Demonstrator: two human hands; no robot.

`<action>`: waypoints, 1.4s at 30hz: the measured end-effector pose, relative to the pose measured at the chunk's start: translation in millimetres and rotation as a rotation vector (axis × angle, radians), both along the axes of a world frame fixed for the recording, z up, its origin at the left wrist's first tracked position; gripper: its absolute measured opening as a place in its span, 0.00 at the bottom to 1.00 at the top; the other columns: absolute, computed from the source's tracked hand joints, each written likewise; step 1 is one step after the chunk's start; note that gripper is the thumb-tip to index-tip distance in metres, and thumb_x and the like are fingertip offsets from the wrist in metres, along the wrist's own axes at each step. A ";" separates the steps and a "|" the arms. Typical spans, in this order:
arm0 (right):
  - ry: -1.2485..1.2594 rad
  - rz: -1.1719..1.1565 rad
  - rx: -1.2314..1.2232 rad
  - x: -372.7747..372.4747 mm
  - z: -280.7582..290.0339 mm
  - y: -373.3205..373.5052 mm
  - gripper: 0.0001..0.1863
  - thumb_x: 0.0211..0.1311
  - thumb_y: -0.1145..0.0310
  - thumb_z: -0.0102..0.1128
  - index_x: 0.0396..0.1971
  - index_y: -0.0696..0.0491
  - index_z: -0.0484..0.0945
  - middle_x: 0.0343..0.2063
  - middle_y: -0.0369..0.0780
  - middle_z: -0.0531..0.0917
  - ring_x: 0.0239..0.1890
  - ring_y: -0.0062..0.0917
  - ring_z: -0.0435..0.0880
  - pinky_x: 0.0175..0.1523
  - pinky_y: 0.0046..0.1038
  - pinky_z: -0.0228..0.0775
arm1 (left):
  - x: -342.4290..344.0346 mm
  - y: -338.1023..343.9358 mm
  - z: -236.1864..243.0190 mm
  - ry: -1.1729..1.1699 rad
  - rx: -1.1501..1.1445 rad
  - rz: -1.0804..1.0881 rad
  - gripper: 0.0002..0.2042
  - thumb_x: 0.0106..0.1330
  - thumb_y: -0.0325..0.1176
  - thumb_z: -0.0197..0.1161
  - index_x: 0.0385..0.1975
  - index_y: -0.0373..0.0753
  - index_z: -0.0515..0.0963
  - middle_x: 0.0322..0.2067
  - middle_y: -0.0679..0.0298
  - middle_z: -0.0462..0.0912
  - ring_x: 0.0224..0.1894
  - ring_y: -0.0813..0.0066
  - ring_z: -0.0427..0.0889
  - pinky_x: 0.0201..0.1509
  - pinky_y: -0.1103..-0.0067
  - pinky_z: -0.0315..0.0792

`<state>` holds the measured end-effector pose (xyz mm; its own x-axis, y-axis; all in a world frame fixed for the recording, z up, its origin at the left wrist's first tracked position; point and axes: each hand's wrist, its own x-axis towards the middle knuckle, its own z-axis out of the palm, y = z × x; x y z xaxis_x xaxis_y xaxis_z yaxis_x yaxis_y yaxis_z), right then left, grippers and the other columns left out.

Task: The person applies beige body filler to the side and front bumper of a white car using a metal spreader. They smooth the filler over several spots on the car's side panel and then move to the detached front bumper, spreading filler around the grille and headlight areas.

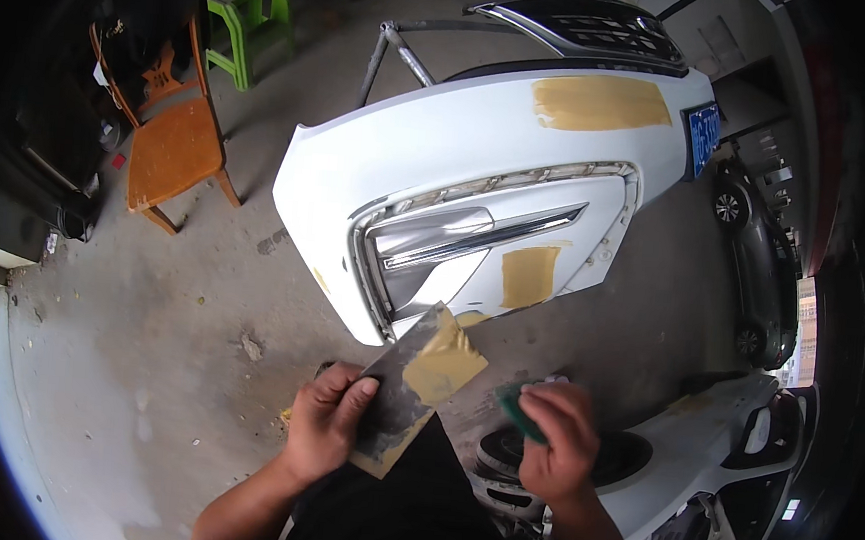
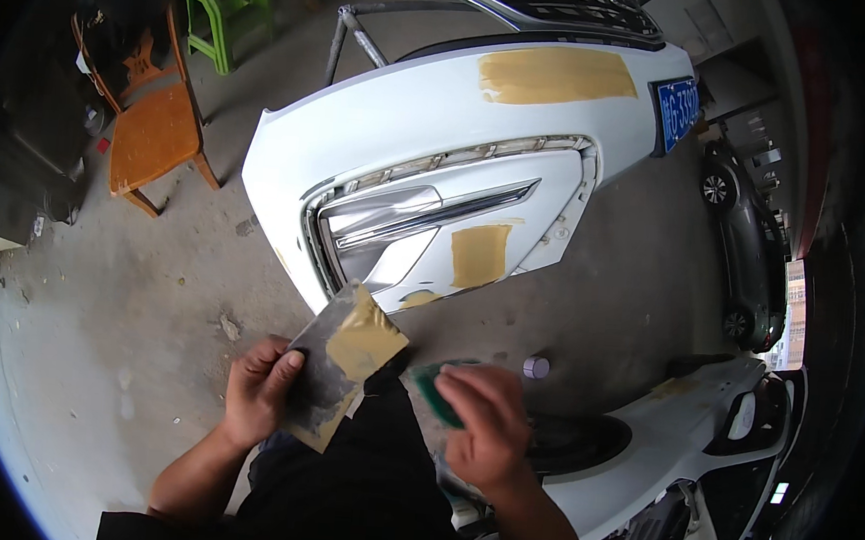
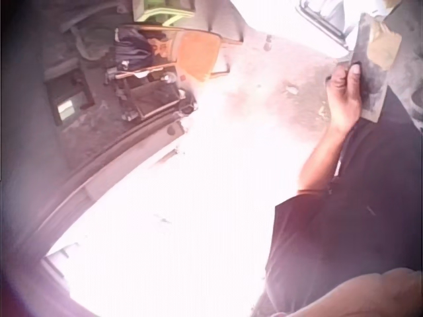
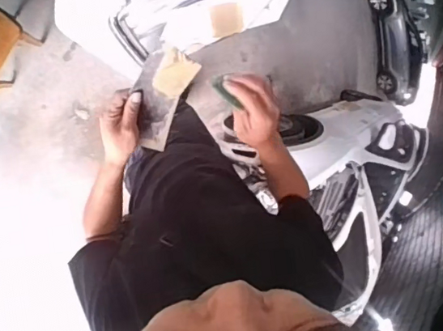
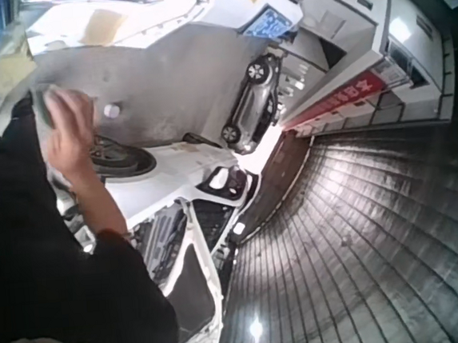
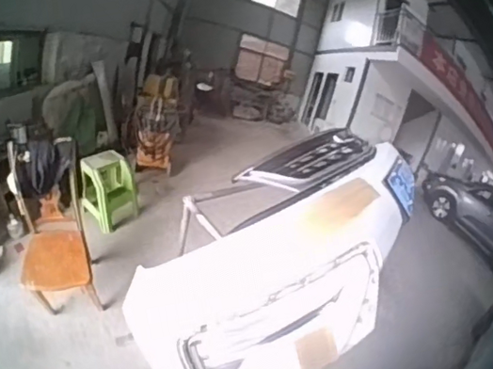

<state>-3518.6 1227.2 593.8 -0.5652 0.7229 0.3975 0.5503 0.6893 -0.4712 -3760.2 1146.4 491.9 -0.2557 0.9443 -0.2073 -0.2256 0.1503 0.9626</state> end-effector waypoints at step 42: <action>1.629 -0.991 -0.995 -49.0 -110.5 15.8 0.19 0.66 0.79 0.58 0.56 0.62 0.74 0.46 0.41 0.83 0.47 0.29 0.84 0.56 0.34 0.77 | -137.0 188.7 -28.4 0.004 -0.329 -0.577 0.08 0.75 0.30 0.57 0.41 0.32 0.79 0.33 0.68 0.82 0.36 0.83 0.76 0.42 0.81 0.72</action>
<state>-3567.6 1243.1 483.3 0.3923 0.7092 -0.5857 -0.6813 -0.2038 -0.7031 -3897.3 1335.1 463.5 0.2702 0.8176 -0.5085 -0.0174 0.5322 0.8464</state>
